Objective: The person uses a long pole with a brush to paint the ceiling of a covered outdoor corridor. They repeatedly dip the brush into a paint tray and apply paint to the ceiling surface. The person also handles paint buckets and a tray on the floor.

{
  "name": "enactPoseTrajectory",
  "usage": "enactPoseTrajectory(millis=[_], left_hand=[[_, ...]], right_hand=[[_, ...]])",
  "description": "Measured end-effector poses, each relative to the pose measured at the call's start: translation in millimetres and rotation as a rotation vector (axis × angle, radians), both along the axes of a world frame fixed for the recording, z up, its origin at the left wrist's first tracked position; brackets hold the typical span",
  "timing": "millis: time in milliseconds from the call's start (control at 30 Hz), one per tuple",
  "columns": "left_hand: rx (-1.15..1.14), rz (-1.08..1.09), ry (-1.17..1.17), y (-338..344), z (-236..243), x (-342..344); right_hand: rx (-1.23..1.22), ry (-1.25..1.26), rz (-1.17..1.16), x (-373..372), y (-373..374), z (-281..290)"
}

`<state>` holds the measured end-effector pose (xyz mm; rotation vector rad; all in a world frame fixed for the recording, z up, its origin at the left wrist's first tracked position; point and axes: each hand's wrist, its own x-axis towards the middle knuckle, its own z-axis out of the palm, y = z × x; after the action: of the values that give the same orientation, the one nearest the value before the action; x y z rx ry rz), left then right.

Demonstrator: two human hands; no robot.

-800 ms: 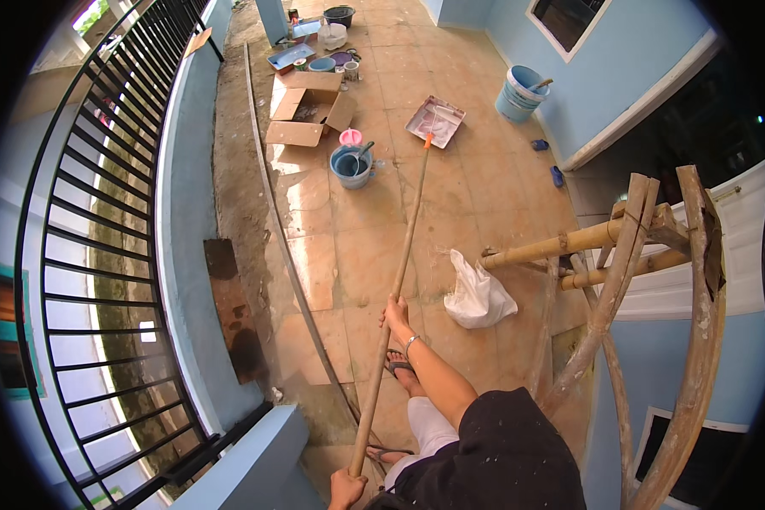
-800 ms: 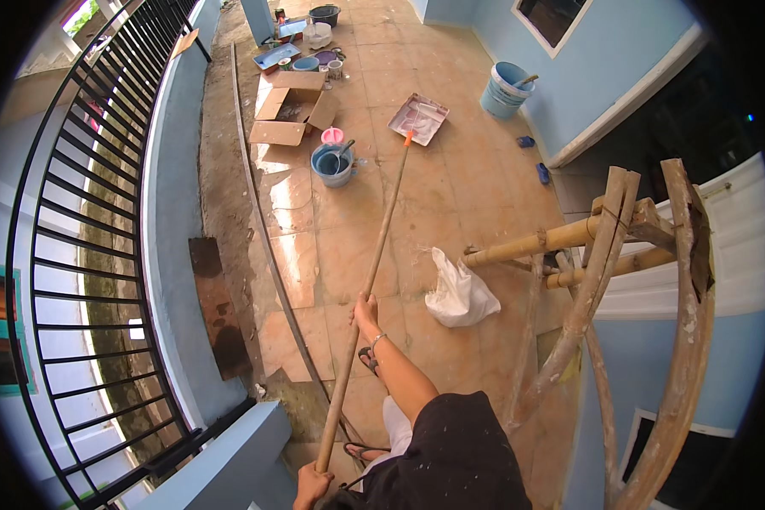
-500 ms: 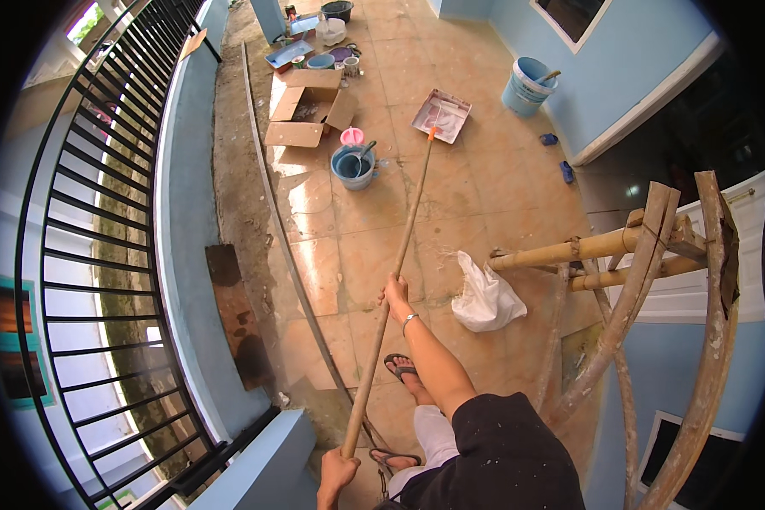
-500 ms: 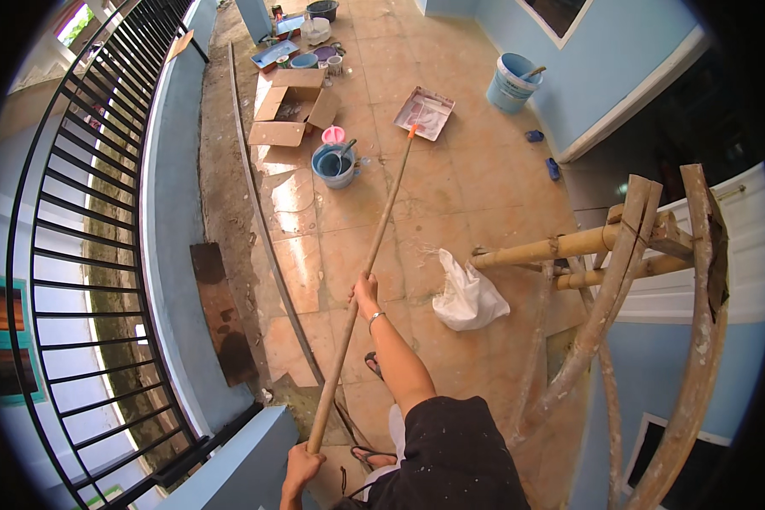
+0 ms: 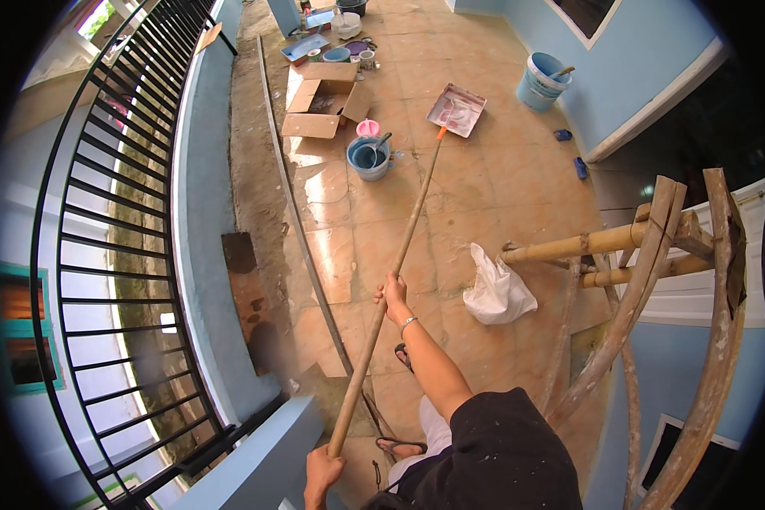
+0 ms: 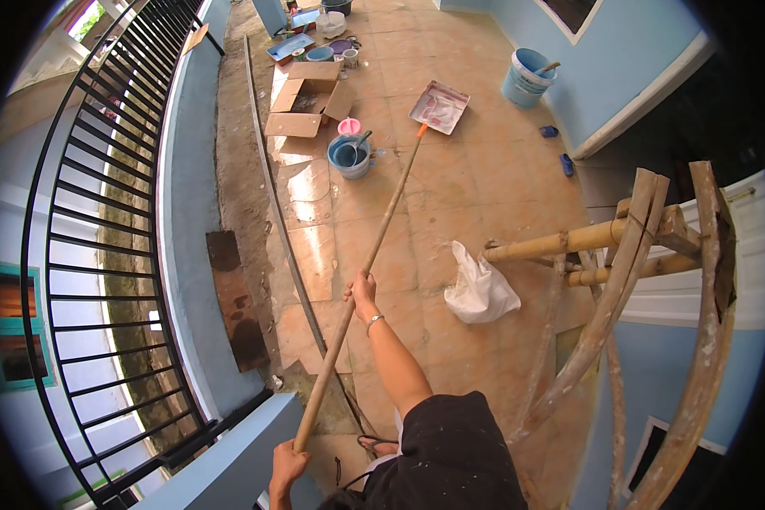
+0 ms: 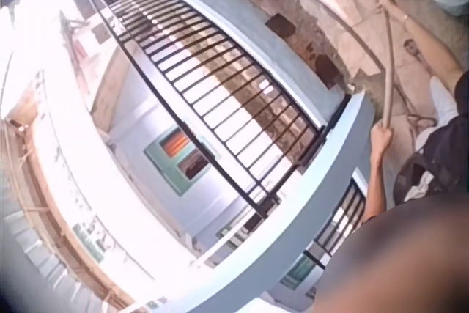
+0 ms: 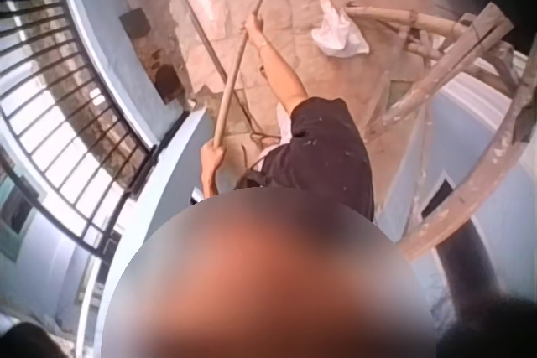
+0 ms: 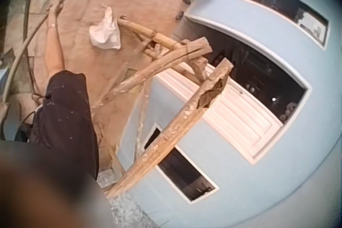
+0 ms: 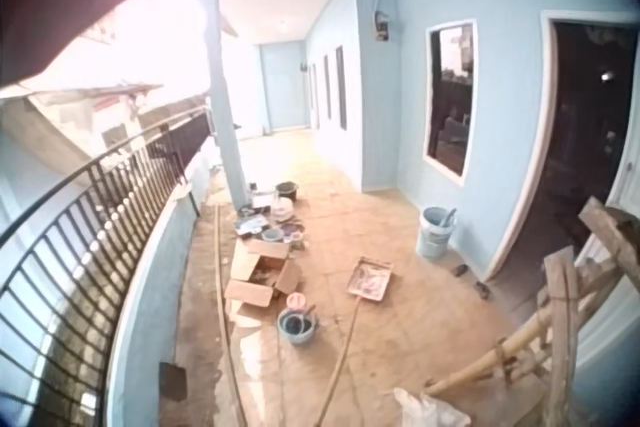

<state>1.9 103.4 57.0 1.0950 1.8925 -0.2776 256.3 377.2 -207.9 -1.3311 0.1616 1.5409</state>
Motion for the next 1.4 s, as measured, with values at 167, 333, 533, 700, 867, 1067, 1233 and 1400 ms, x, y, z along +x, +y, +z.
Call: enactPoseTrajectory(millis=[167, 333, 533, 700, 867, 1067, 1233, 1400], left_hand=[[-0.035, 0.023, -0.013, -37.2, 17.4, -24.1], [-0.131, 0.128, -0.019, -73.8, 43.8, -53.4], [-0.253, 0.155, -0.045, -81.5, 68.5, -68.2], [-0.1, 0.105, -0.05, -66.5, 25.4, -49.3], [-0.093, 0.115, 0.012, -72.0, 24.8, -50.2], [-0.069, 0.1, -0.067, -97.1, 82.5, -69.7], [-0.022, 0.069, 0.013, -136.6, 111.8, -73.7], [-0.189, 0.234, -0.125, -188.0, 108.9, -85.3]], right_hand=[[-0.016, 0.005, 0.02, -20.7, -38.1, 9.2], [0.005, 0.05, 0.072, -49.6, -85.5, 24.7], [-0.039, 0.122, 0.077, -59.9, -104.0, 32.8], [-0.044, 0.084, 0.036, -29.5, -65.2, 18.6], [-0.028, 0.08, 0.053, -32.6, -62.5, 22.2], [-0.083, 0.164, 0.089, -66.8, -121.4, 49.5], [-0.054, 0.234, 0.085, -84.1, -162.6, 66.5], [-0.022, 0.133, 0.067, -84.7, -196.2, 84.0]])
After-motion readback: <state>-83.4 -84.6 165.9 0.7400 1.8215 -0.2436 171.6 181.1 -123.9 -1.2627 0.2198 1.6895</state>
